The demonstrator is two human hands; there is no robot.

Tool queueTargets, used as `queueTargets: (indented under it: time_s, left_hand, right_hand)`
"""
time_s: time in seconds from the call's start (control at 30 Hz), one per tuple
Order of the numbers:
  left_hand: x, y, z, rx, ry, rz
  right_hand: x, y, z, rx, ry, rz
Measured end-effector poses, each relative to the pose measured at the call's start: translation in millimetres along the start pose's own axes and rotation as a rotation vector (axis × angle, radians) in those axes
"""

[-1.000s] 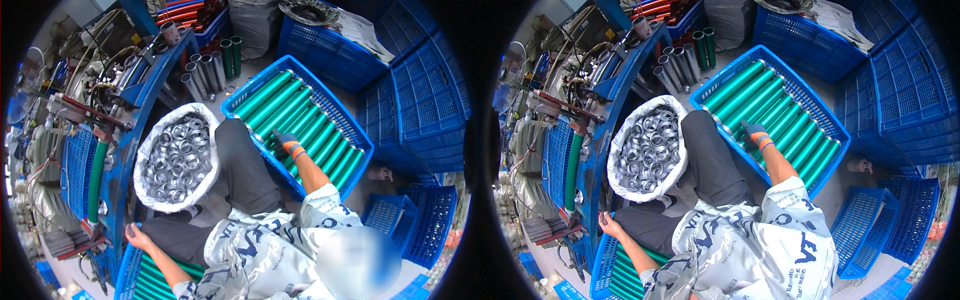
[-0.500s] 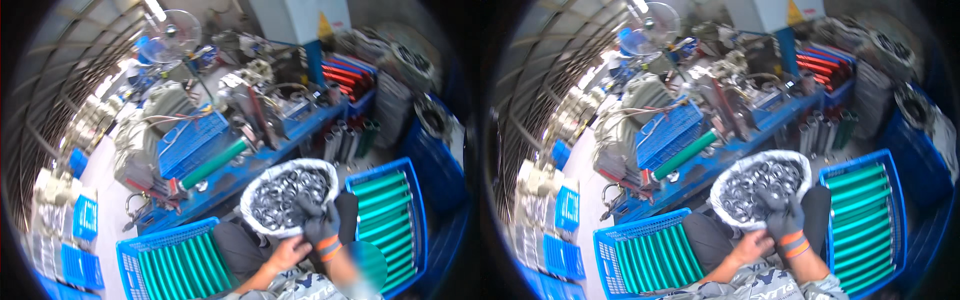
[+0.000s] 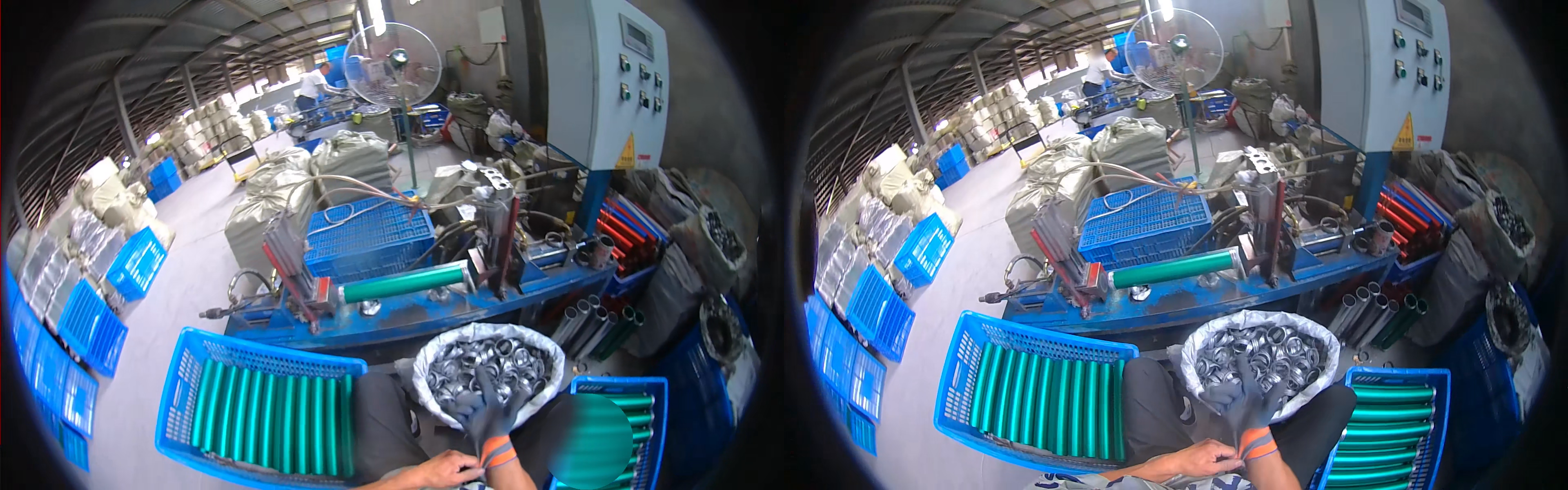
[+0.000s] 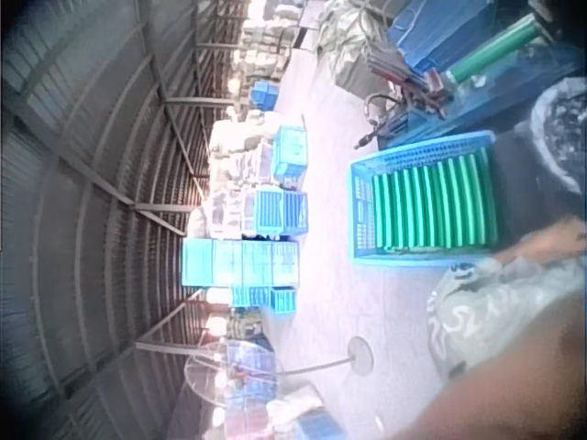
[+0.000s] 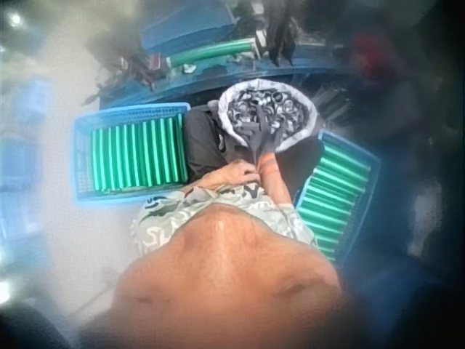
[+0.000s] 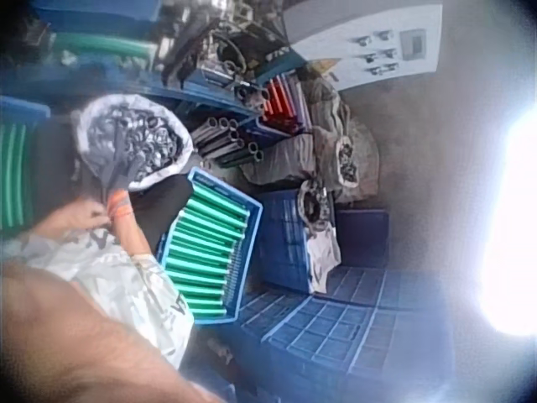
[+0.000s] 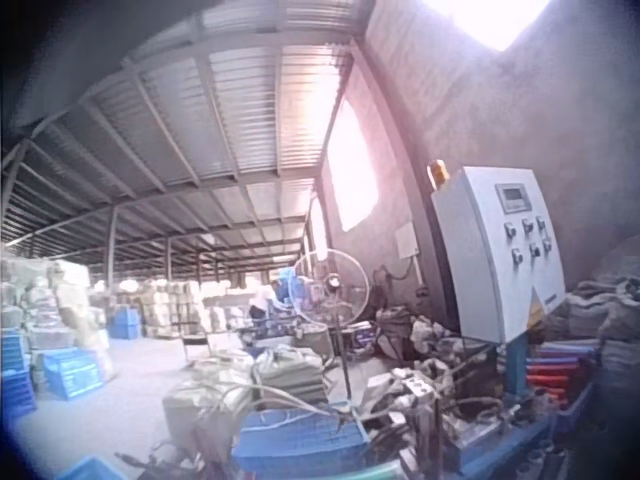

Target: Attaching metal rings to the ends of green tubes and sorting them into crates.

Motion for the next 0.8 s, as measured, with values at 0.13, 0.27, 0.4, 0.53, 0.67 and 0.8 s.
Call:
queueTargets:
  time_s: [0.13, 0.27, 0.4, 0.53, 0.67, 0.8]
  left_hand:
    - [-27.6, 6.4, 15.7, 0.005, -0.060, 0.053]
    - [-64.2, -11.3, 62.6, -0.399, -0.075, -0.174]
    - [-82.0, -99.1, 28.6, -0.751, 0.095, -0.690]
    - [-105.9, -116.1, 24.7, -0.666, -0.061, -0.817]
    - [-102.3, -110.4, 38.7, -0.935, 0.225, -0.742]
    - [-105.0, -102.1, 53.1, -0.827, 0.193, -0.760]
  right_hand:
    - [4.7, 3.3, -39.4, -0.593, -0.191, -0.182]
    - [-9.0, 25.8, -33.6, -0.138, 0.025, -0.008]
    - [-26.8, 90.9, -99.3, 0.753, 0.032, -0.414]
    - [-62.4, 22.4, -137.0, 0.024, 0.429, -0.274]
    - [-52.8, 22.9, -185.6, 0.101, 0.653, -0.402]
    - [-69.4, 20.8, -229.4, 0.225, 0.813, -0.551]
Point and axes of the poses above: each hand's wrist, its own x-axis towards the middle knuckle, its own y-axis out of the palm, z = x × y, the point moved 7 cm from there along x, towards the middle knuckle, and after that the axes turned 14 degrees about x, right-handed, at the moved point
